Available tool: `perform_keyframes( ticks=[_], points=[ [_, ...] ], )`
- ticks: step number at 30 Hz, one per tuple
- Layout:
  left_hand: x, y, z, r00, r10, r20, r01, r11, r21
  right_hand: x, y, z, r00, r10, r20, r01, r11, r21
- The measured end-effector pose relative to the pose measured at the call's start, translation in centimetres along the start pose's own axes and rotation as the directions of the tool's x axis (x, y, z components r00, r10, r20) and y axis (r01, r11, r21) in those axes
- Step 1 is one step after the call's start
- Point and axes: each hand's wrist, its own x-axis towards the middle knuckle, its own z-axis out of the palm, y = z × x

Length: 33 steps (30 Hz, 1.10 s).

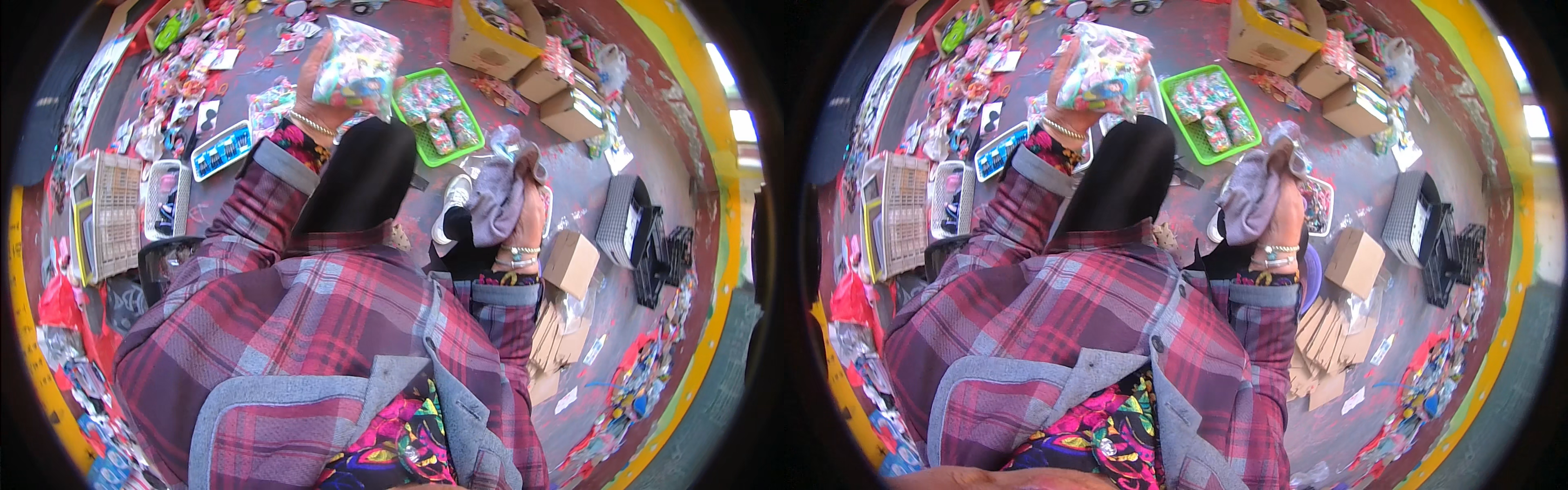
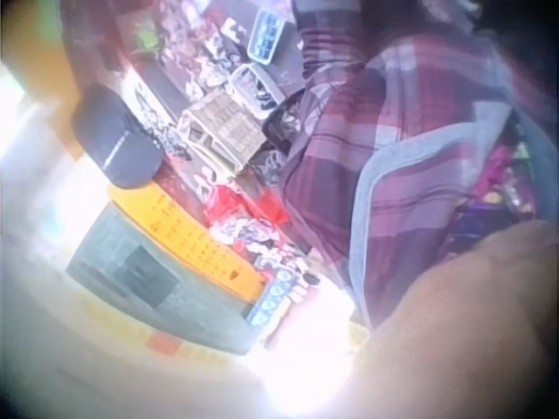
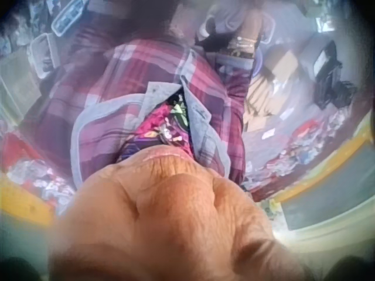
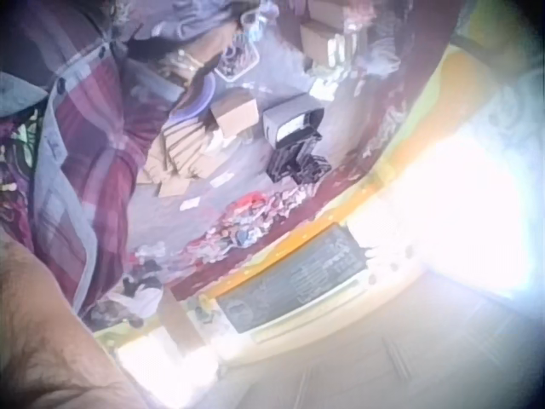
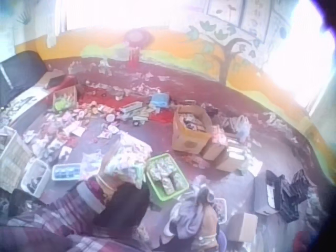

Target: The person sits on the floor and repeatedly picks up small plastic-wrapped items from a green basket. They wipe each item with a cloth and place it into a white basket. The person continues this repetitive cycle of picking, wiping, and placing items throughout the clip.

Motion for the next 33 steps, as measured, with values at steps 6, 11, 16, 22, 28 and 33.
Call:
perform_keyframes(
  ticks=[6, 11, 16, 22, 28, 33],
  points=[
    [-0.1, 3.7, -8.4, 0.908, 0.095, -0.409, -0.038, 0.989, 0.145, -0.2, -2.3, 1.6, 0.966, 0.184, 0.180, -0.255, 0.771, 0.583],
    [-0.7, 0.2, -18.7, 0.776, -0.016, -0.630, 0.160, 0.972, 0.172, 0.5, -2.8, 2.4, 0.929, 0.339, 0.151, -0.361, 0.732, 0.578],
    [0.1, -3.4, -28.5, 0.744, 0.095, -0.661, 0.408, 0.719, 0.562, 1.8, -0.4, 2.3, 0.885, 0.446, 0.131, -0.444, 0.728, 0.522],
    [6.0, -4.1, -25.3, 0.845, -0.061, -0.531, 0.511, -0.198, 0.836, 2.1, -0.3, 2.4, 0.824, 0.551, 0.136, -0.521, 0.640, 0.565],
    [7.0, -5.9, -29.6, 0.896, -0.177, -0.407, 0.088, -0.828, 0.554, 2.5, 0.4, 2.4, 0.804, 0.581, 0.127, -0.566, 0.683, 0.461],
    [7.1, -5.7, -32.3, 0.905, 0.026, -0.425, 0.364, -0.567, 0.739, 2.4, -0.1, 2.6, 0.824, 0.551, 0.133, -0.546, 0.707, 0.449]
  ],
)
